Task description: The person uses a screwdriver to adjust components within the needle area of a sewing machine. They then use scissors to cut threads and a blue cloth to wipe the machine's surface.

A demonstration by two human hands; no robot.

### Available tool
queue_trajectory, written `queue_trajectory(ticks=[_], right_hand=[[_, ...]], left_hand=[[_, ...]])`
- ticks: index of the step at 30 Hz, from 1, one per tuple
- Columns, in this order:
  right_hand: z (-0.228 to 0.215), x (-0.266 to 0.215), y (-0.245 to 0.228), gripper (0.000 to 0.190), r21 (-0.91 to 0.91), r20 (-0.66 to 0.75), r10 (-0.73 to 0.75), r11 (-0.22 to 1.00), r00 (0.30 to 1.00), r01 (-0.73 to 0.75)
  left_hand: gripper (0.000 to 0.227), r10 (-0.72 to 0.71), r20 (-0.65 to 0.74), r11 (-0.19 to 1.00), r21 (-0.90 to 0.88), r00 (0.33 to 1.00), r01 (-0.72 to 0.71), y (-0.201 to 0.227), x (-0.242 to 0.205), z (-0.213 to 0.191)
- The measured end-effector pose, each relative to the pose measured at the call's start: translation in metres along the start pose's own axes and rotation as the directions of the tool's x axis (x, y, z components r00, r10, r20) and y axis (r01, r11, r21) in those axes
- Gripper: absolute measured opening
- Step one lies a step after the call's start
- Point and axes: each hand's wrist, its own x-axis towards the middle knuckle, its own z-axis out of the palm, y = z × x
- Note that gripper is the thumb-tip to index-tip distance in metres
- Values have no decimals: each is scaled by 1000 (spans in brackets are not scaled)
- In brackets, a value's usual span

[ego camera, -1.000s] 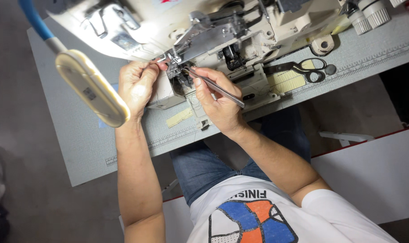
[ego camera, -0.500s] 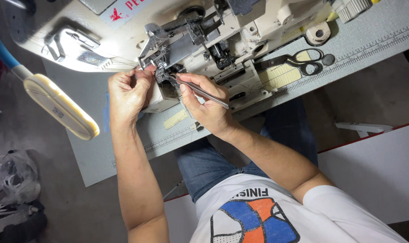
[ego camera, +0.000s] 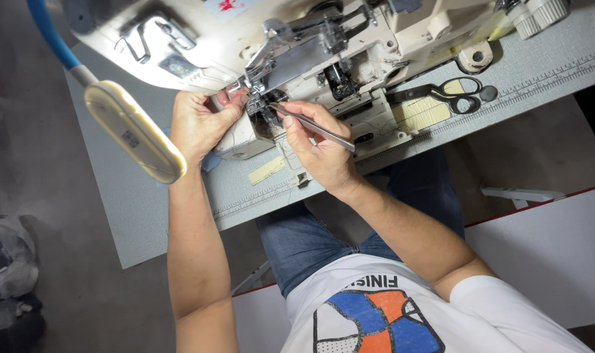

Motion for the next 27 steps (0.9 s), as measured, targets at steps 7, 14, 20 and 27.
queue_trajectory(ticks=[7, 14, 20, 27], right_hand=[[5, -2, 3, 18, -27, 0, 4, 1000, 1000, -4], [8, -6, 7, 18, -46, -9, 24, 999, 1000, -25], [10, -5, 9, 18, -52, -14, 28, 998, 1000, -28], [8, -5, 8, 18, -51, -1, 28, 998, 1000, -28]], left_hand=[[26, 18, 23, 999, -52, 1000, -17, -17, 3, -7], [25, -11, -14, 999, 33, 1000, 12, -31, -2, -3], [19, 28, -32, 999, -27, 999, -28, -28, -8, -7], [19, 24, -16, 993, -115, 1000, -25, -27, -7, -6]])
